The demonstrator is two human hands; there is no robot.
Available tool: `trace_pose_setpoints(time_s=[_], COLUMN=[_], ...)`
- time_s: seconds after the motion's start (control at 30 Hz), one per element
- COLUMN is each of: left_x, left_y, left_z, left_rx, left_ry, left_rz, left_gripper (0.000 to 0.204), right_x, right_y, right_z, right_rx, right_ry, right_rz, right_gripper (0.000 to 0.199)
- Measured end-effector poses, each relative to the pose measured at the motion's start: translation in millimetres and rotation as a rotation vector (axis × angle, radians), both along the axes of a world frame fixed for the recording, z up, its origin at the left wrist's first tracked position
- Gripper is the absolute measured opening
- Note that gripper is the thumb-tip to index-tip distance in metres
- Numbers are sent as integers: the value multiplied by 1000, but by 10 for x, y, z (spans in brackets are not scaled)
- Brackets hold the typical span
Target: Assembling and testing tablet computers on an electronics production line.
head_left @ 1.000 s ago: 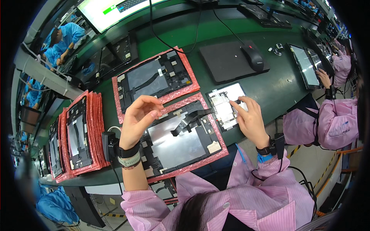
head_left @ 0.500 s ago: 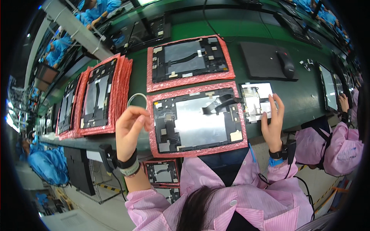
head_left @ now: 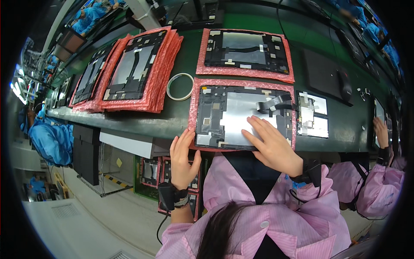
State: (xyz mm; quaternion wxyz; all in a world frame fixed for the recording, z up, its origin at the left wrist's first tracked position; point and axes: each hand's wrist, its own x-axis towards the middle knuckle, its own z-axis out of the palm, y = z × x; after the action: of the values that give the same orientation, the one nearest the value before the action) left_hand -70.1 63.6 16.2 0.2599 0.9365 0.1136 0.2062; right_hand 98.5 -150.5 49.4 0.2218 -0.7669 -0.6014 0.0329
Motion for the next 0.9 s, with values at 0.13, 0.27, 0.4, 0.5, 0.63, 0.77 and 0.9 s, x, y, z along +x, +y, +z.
trace_pose_setpoints(time_s=[0.13, 0.27, 0.4, 0.5, 0.63, 0.77, 0.9], left_x=[-7, 27, 73, 154, 267, 339, 389], left_y=[-15, -20, -14, -49, -76, -100, -197], left_z=[-35, -26, 138, 229, 228, 219, 212], left_rx=[51, 55, 136, 274, 337, 208, 375], left_ry=[-14, -41, 0, 56, 115, 94, 139], left_rz=[5, 7, 6, -26, -32, -203, -228], left_gripper=[59, 62, 63, 58, 58, 58, 57], right_x=[1, 134, 370, 603, 1090, 1500, 1564], right_y=[-21, -76, -57, -49, -83, -201, -446], right_z=[27, 249, 611, 878, 1112, 1174, 1149], right_rx=[-20, -35, 48, 175, 147, 371, 626], right_ry=[-56, -54, -39, 64, 125, 439, 770], right_rz=[24, 101, 167, 91, -144, -170, -244], right_gripper=[58, 49, 42, 35, 26, 28, 29])
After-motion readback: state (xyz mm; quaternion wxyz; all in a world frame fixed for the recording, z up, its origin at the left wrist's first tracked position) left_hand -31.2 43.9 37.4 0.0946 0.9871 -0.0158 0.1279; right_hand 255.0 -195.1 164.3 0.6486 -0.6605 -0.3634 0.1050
